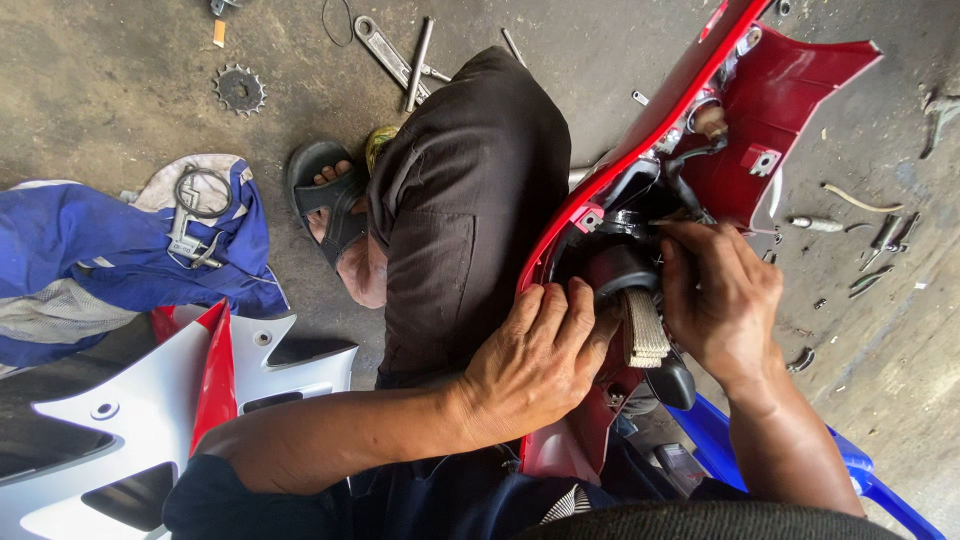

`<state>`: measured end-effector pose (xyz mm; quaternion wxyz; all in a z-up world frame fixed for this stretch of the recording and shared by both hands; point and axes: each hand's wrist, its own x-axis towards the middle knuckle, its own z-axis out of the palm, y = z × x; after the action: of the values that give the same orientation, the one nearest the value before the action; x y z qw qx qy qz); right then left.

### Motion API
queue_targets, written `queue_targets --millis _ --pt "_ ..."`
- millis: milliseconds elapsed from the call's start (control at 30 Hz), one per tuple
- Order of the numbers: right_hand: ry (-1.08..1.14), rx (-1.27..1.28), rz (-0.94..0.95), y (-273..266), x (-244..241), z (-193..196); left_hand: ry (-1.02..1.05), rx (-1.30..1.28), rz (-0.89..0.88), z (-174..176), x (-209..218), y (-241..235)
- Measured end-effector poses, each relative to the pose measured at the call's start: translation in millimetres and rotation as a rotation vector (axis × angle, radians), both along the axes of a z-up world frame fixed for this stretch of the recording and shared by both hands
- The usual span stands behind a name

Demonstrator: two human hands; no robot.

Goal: The person works on the internal components of a red motorcycle fairing, using a screwdriver to remove a part and then manipulating wires and connectors by hand. They then place the fairing on the floor and move towards the motorcycle.

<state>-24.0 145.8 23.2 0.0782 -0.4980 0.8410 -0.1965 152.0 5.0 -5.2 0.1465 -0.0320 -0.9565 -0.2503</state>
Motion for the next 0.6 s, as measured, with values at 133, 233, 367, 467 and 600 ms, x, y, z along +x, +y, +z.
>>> queue_targets --millis 133,233,367,467,600 --pt "0.242 0.135 0.024 -7 -1 -5 -0.035 0.004 0.027 -1 0 6" --pt "0.344 0.258 -0.002 -6 -1 -4 -0.033 -0.025 0.038 2 1 6" --pt "0.511 0.420 0.023 2 -4 -7 -0.025 -0.065 0.038 0 4 9" --pt "0.523 0.445 0.018 6 -2 -8 -0.131 -0.165 -0.016 -2 6 15" --pt "0.525 0.478 0.061 10 -6 -18 -0.209 -0.194 -0.047 -7 1 19"
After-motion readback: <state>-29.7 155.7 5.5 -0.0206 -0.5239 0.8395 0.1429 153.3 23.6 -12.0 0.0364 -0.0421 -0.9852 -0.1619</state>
